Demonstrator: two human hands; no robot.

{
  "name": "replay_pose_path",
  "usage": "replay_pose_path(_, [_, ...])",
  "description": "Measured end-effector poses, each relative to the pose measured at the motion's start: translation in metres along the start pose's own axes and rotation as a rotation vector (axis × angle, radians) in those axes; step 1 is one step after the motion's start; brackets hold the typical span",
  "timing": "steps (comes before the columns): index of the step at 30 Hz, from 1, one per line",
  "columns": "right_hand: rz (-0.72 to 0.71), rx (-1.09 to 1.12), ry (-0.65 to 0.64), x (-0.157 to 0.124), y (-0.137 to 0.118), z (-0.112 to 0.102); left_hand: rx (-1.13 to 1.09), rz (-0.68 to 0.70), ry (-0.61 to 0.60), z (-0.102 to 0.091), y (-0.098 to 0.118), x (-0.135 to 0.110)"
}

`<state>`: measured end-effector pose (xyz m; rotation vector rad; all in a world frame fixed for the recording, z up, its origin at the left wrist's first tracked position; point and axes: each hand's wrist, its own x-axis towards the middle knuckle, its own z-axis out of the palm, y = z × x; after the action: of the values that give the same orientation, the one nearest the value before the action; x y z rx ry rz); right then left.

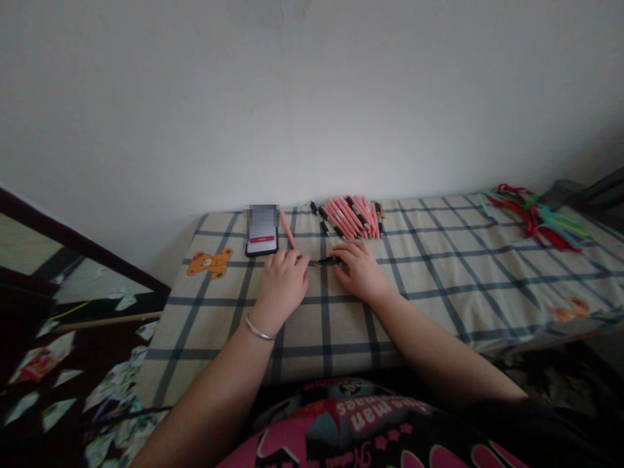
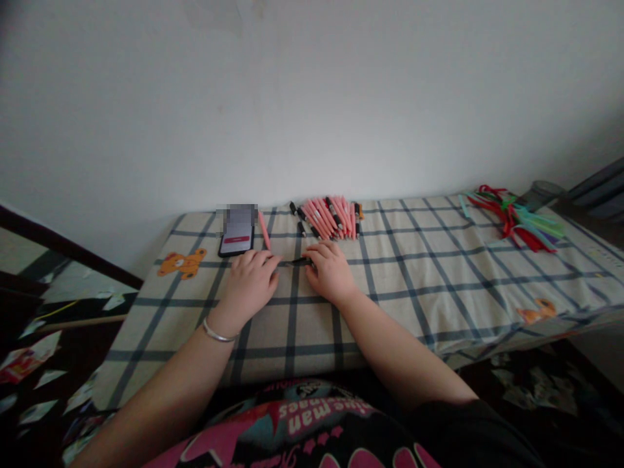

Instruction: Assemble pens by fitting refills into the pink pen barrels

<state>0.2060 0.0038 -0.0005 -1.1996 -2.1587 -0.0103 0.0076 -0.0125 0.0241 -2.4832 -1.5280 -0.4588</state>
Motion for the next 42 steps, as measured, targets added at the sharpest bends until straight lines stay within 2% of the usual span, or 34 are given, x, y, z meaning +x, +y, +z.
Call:
replay_pose_path(10, [0.012, -0.062, -0.097, -0.002, 0.000, 0.006, 0.010, 0.034, 0.027, 0.011, 0.006, 0.003])
replay_pose_path(23, [-0.007, -0.051, -0.055, -0.003, 0.002, 0.006, -0.025, 0.089, 0.035, 0.010, 0.006, -0.003])
replay_pose_path(32, [-0.009, -0.049, -0.059, -0.003, 0.000, 0.004, -0.086, 0.080, 0.050, 0.010, 0.002, -0.004])
replay_pose_path(42, [-0.021, 0.017, -0.006, -0.003, -0.001, 0.001, -0.145, 0.021, 0.037, 0.005, 0.004, -0.006])
